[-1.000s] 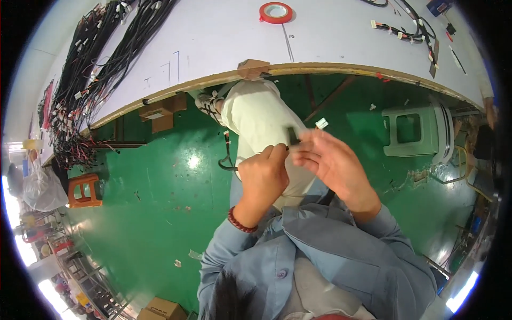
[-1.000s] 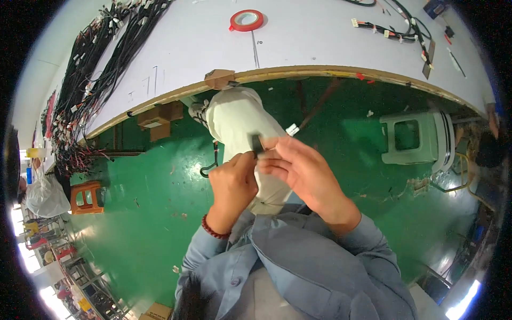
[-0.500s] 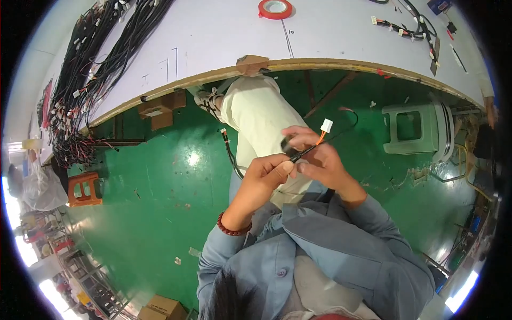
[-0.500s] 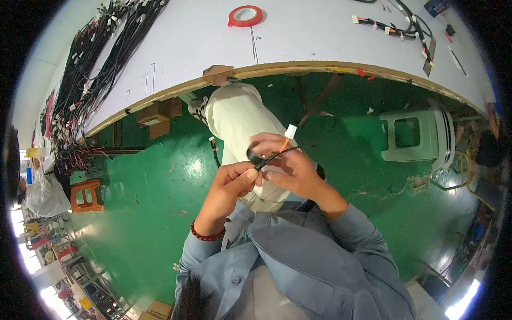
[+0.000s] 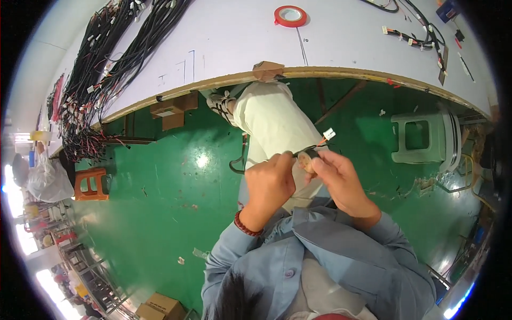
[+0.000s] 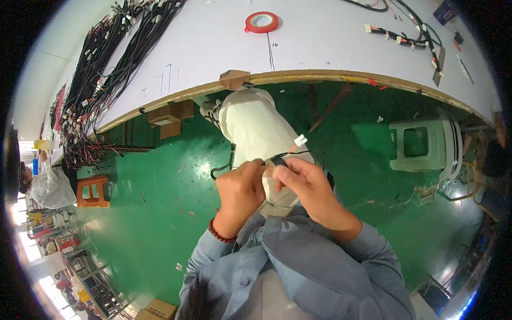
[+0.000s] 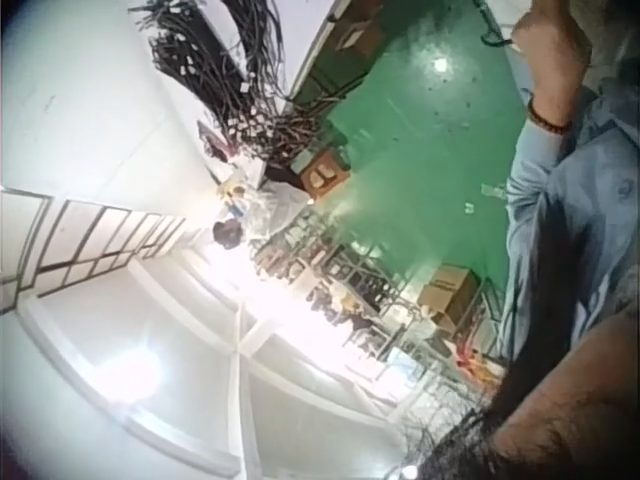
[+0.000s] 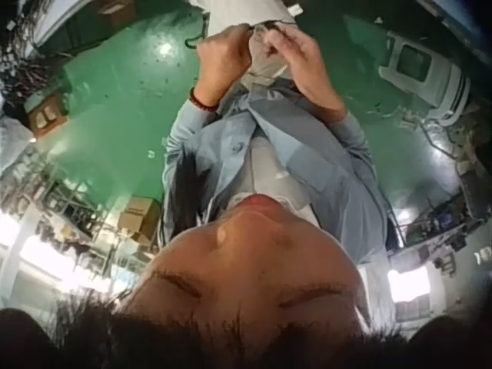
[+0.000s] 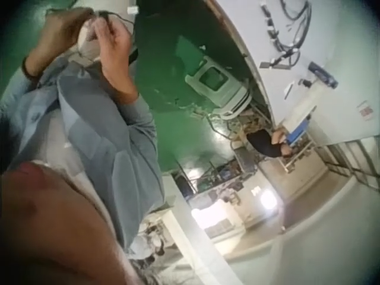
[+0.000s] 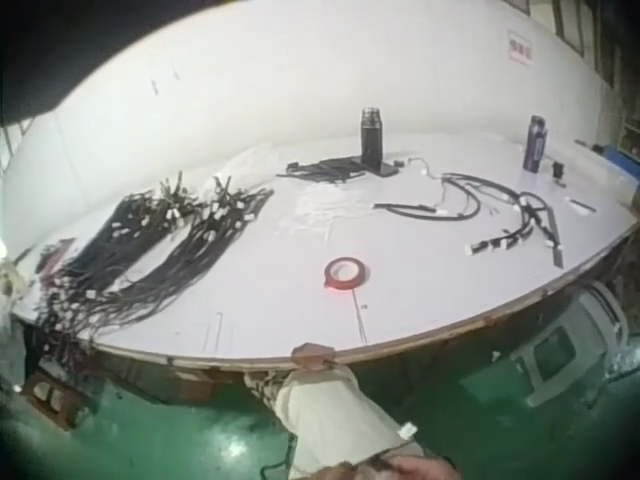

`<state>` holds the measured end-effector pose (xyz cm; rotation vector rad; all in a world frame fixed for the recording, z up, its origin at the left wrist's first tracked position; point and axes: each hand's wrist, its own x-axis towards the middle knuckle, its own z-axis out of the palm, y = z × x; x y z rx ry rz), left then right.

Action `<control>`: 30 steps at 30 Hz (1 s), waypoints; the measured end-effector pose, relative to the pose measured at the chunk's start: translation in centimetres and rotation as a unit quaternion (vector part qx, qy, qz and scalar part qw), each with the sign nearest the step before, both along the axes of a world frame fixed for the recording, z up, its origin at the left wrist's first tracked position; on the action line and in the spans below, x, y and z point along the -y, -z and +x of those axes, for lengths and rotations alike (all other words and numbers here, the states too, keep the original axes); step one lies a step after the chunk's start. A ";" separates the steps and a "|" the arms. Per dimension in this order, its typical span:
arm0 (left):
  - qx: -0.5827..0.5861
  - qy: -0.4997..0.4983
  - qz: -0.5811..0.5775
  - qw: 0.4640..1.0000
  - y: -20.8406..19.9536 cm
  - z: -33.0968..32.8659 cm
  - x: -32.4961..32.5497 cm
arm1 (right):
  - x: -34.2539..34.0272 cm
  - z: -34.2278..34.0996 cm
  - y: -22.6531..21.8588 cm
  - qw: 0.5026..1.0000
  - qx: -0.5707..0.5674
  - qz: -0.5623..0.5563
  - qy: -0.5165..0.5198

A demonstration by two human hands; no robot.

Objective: Taping the ends of electrical wire harnesses on a factory assembly table.

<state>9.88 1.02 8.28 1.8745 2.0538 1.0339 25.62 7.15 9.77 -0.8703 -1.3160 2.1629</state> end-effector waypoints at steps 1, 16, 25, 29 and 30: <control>0.003 0.000 0.002 1.000 0.0 -0.1 0.0 | -0.4 -0.5 -0.3 0.999 0.000 -0.031 0.010; 0.602 0.069 -0.172 0.777 -1.3 -2.3 1.3 | -1.7 -2.7 3.0 0.986 -0.085 0.141 -0.013; 0.335 -0.024 -0.007 0.942 -0.7 -1.1 0.9 | -1.7 -0.5 2.1 0.963 0.031 0.264 -0.044; 0.062 -0.029 0.060 0.996 -0.6 -0.8 0.1 | -0.7 0.2 0.8 0.994 0.019 0.104 -0.004; 0.064 -0.028 0.060 0.996 -0.5 -0.7 0.0 | -0.9 0.2 0.4 0.999 -0.005 0.025 0.022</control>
